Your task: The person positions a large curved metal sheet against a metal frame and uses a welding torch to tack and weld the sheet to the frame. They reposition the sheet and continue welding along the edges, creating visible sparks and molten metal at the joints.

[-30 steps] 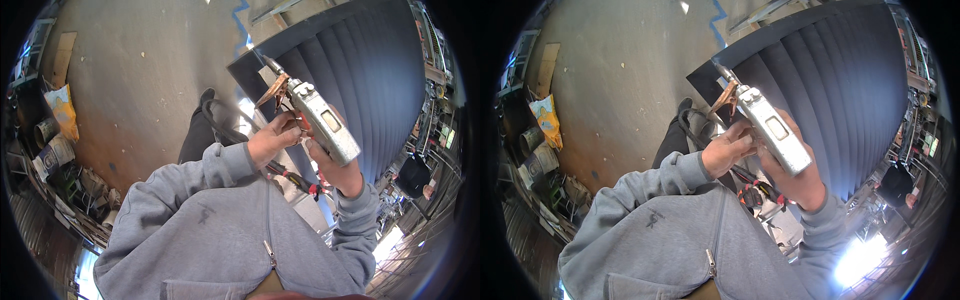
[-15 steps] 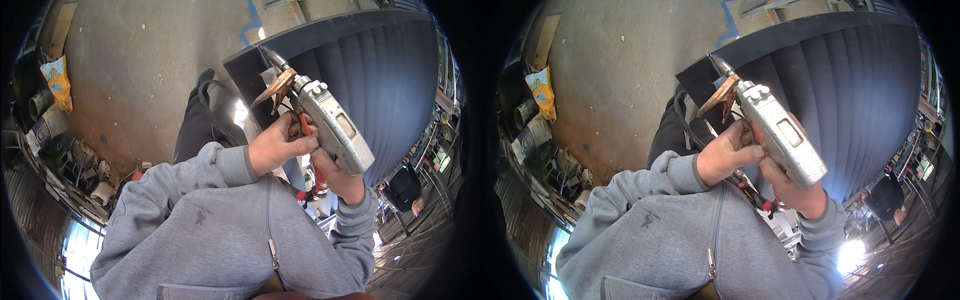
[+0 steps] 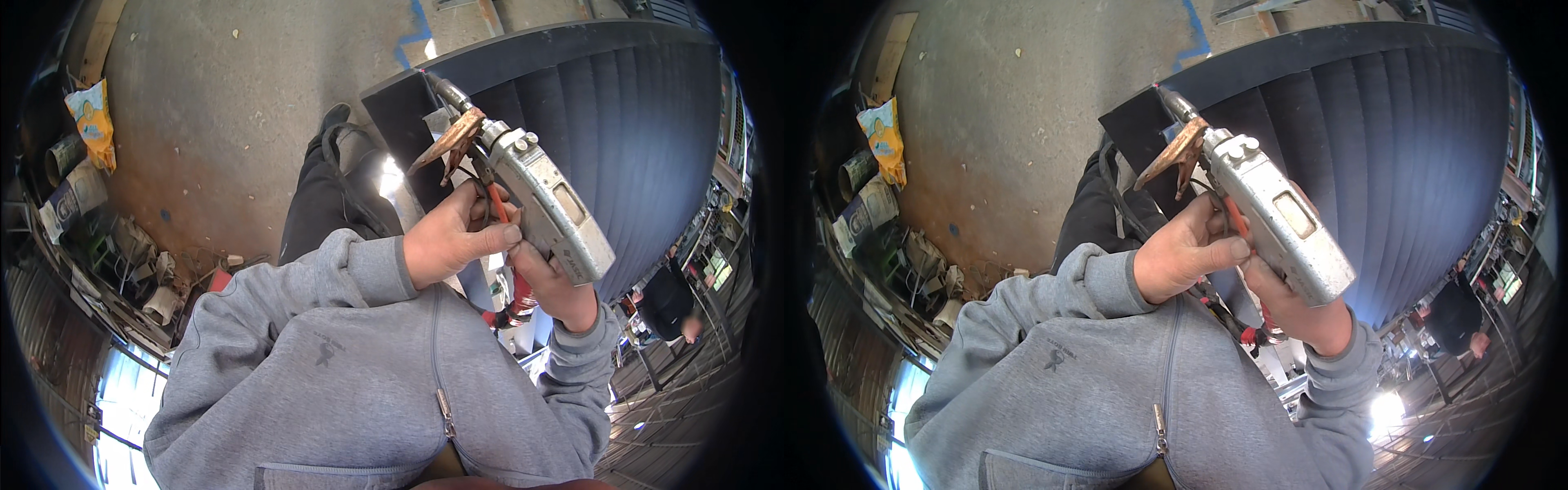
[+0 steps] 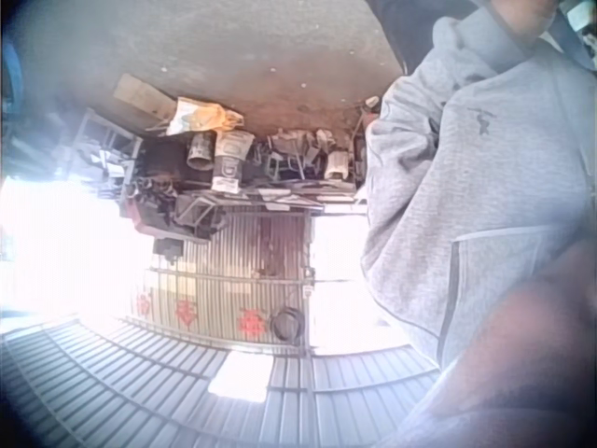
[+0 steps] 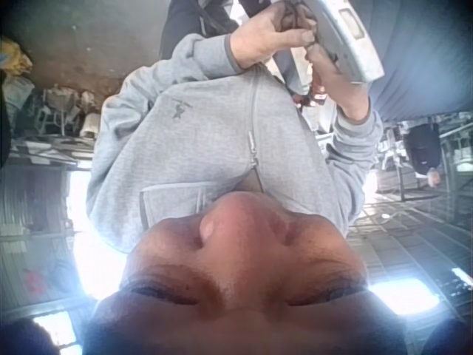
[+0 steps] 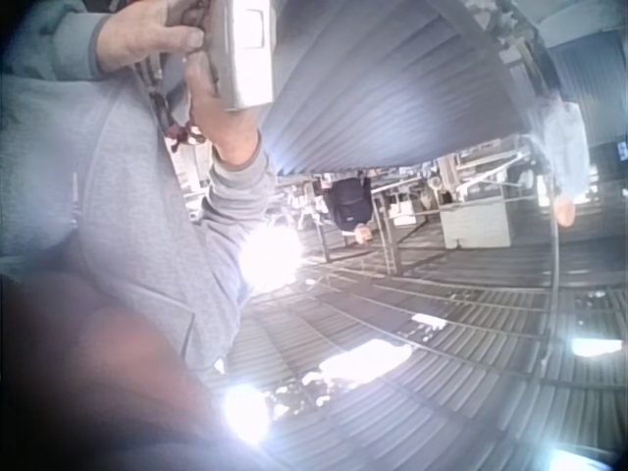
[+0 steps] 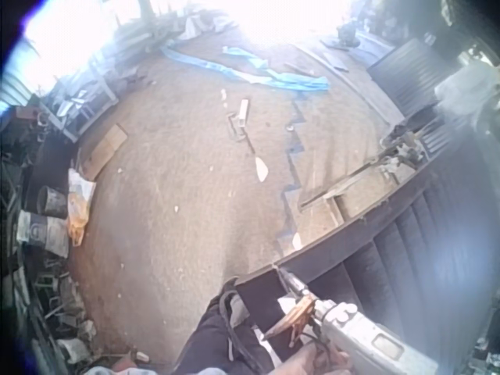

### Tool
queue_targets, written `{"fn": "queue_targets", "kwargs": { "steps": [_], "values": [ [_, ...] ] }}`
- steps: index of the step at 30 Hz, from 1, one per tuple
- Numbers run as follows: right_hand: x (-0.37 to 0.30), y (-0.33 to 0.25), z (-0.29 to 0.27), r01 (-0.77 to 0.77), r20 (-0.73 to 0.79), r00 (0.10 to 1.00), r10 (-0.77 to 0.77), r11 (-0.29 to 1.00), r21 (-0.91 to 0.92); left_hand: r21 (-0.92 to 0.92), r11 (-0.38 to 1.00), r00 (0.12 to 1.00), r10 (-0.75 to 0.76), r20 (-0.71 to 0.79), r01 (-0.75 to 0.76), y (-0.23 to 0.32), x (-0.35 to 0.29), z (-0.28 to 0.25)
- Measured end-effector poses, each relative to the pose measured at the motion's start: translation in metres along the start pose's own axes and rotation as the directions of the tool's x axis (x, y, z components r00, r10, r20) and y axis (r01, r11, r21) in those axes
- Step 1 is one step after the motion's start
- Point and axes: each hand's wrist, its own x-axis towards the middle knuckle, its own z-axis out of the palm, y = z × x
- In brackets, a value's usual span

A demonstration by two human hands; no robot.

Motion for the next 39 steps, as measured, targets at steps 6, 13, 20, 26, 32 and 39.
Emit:
{"fn": "queue_targets", "kwargs": {
  "steps": [6, 13, 20, 26, 32, 39],
  "values": [
    [-0.001, -0.001, -0.001, 0.006, -0.011, 1.0, -0.006, 1.0, 0.018, 0.016, 1.0, 1.0, 0.009, -0.015, -0.008, -0.004, 0.0, 0.001],
    [-0.003, 0.001, -0.006, -0.107, 0.038, 0.993, 0.108, 0.994, -0.019, 0.036, 0.999, 0.998, 0.035, -0.051, -0.033, -0.008, 0.0, 0.004],
    [-0.007, -0.001, -0.007, -0.13, 0.025, 0.991, 0.135, 0.982, -0.137, -0.004, 0.999, 0.998, 0.047, -0.038, -0.047, -0.005, -0.002, 0.007],
    [-0.005, -0.011, 0.002, -0.026, 0.03, 0.999, 0.027, 0.999, -0.031, 0.017, 0.998, 0.999, 0.053, -0.013, -0.052, -0.003, -0.004, 0.003],
    [-0.004, -0.011, 0.003, -0.054, -0.001, 0.999, 0.054, 0.997, -0.055, 0.024, 0.997, 0.997, 0.07, -0.02, -0.07, -0.005, -0.002, 0.002],
    [-0.001, -0.008, 0.002, -0.036, -0.004, 0.999, 0.036, 0.997, -0.071, 0.019, 0.999, 0.998, 0.051, -0.039, -0.051, -0.005, -0.002, 0.0]
  ]
}}
